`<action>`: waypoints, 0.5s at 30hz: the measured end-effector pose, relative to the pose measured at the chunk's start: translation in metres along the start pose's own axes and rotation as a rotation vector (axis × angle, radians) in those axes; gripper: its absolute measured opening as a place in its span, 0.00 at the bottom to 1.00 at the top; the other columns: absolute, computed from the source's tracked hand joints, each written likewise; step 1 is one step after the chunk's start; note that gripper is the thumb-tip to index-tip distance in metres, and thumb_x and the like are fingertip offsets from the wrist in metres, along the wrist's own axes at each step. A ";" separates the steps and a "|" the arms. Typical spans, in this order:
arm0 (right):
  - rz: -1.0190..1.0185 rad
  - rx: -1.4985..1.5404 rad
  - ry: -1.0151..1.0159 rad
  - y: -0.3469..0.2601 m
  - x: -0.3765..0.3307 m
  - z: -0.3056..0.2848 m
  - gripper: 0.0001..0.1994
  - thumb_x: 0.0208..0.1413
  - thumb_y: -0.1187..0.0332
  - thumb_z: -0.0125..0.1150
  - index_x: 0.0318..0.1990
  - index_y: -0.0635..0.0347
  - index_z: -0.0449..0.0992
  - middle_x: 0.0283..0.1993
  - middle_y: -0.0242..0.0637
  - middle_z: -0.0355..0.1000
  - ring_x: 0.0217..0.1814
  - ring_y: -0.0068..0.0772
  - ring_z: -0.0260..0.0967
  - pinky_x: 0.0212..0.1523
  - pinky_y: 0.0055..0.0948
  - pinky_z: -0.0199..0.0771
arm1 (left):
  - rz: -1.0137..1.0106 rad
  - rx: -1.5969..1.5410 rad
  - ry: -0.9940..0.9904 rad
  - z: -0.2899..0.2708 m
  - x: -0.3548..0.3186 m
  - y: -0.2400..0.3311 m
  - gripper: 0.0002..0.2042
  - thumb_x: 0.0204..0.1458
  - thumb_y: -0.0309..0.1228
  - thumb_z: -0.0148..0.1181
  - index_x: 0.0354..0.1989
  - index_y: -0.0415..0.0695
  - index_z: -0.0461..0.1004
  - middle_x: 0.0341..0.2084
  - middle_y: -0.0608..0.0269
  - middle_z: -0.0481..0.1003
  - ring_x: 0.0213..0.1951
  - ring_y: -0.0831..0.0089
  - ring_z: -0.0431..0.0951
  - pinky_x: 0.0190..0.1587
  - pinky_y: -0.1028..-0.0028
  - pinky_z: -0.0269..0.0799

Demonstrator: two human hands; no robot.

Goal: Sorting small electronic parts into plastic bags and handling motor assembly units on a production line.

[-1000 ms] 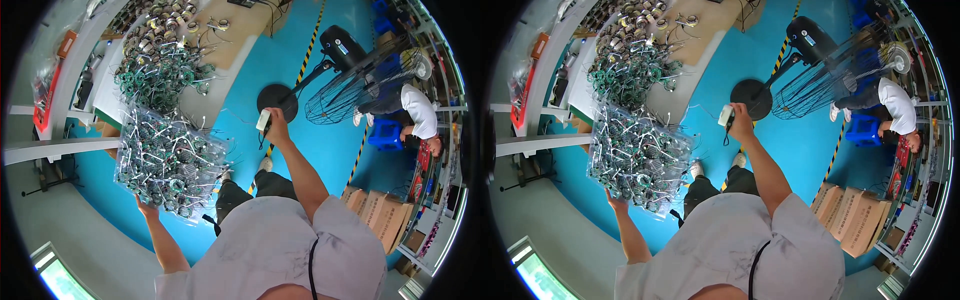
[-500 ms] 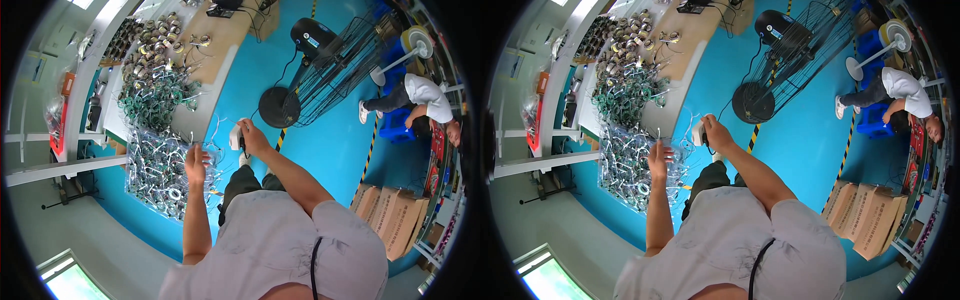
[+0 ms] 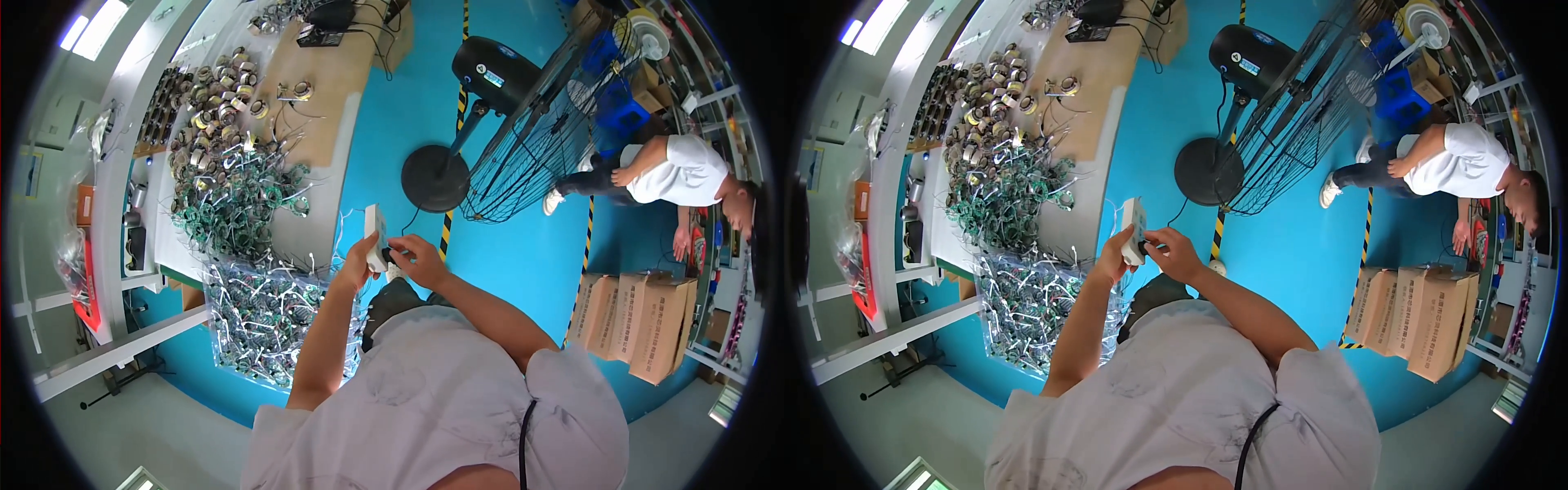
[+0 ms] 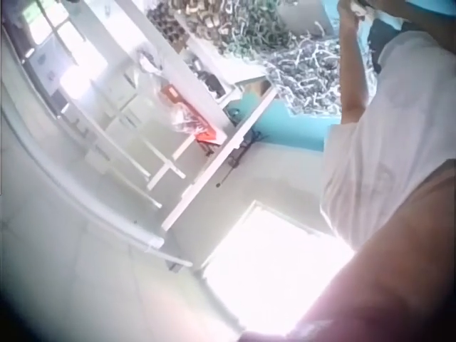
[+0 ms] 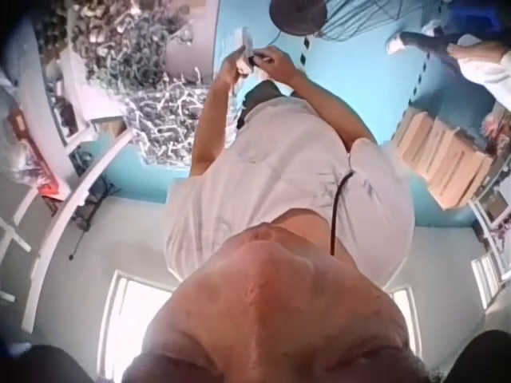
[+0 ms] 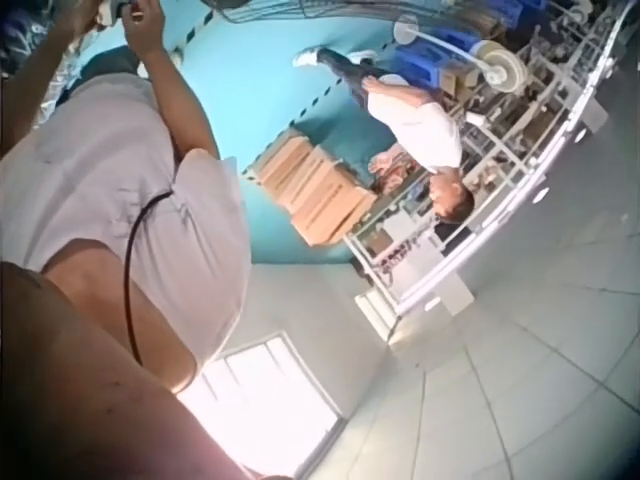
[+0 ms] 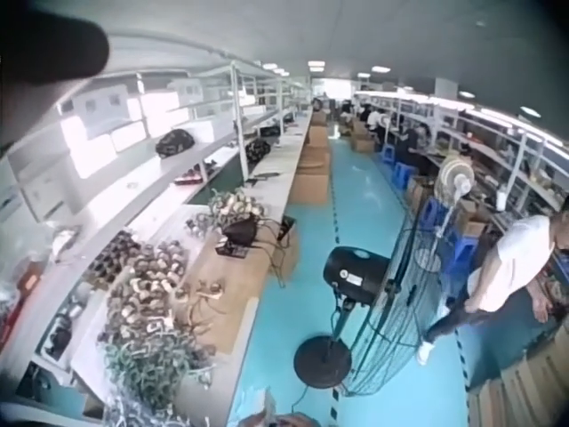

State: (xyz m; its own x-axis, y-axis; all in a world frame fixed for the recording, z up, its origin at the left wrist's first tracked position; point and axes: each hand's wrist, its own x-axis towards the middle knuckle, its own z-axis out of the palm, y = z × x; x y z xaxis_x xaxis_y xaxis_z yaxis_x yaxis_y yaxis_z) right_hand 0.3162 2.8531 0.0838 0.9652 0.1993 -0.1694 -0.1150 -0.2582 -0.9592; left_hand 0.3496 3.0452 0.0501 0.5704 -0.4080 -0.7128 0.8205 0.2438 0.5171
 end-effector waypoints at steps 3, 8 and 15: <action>0.071 -0.018 0.042 0.007 0.009 0.005 0.15 0.56 0.68 0.69 0.49 0.64 0.80 0.43 0.40 0.74 0.43 0.32 0.79 0.45 0.30 0.80 | 0.043 0.034 0.008 0.006 0.009 0.003 0.21 0.62 0.52 0.52 0.47 0.45 0.70 0.27 0.63 0.75 0.22 0.71 0.76 0.15 0.72 0.62; 0.103 -0.082 0.003 0.013 0.000 -0.001 0.13 0.55 0.69 0.70 0.47 0.65 0.81 0.44 0.37 0.74 0.41 0.29 0.79 0.44 0.26 0.80 | 0.005 0.002 0.035 0.020 -0.001 0.003 0.21 0.62 0.51 0.52 0.49 0.45 0.67 0.25 0.65 0.72 0.20 0.75 0.74 0.15 0.75 0.61; 0.236 0.053 -0.026 0.021 -0.009 -0.015 0.16 0.50 0.67 0.75 0.44 0.65 0.82 0.38 0.35 0.77 0.40 0.26 0.79 0.43 0.23 0.78 | -0.114 0.060 -0.035 0.026 0.002 0.004 0.22 0.60 0.50 0.53 0.45 0.41 0.72 0.26 0.62 0.75 0.20 0.71 0.74 0.15 0.73 0.61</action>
State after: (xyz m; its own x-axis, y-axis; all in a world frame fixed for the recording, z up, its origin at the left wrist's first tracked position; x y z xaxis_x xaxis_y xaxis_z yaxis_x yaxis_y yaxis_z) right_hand 0.3088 2.8319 0.0685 0.9038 0.1634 -0.3956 -0.3499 -0.2503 -0.9027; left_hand 0.3531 3.0225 0.0638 0.4710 -0.4606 -0.7523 0.8758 0.1418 0.4614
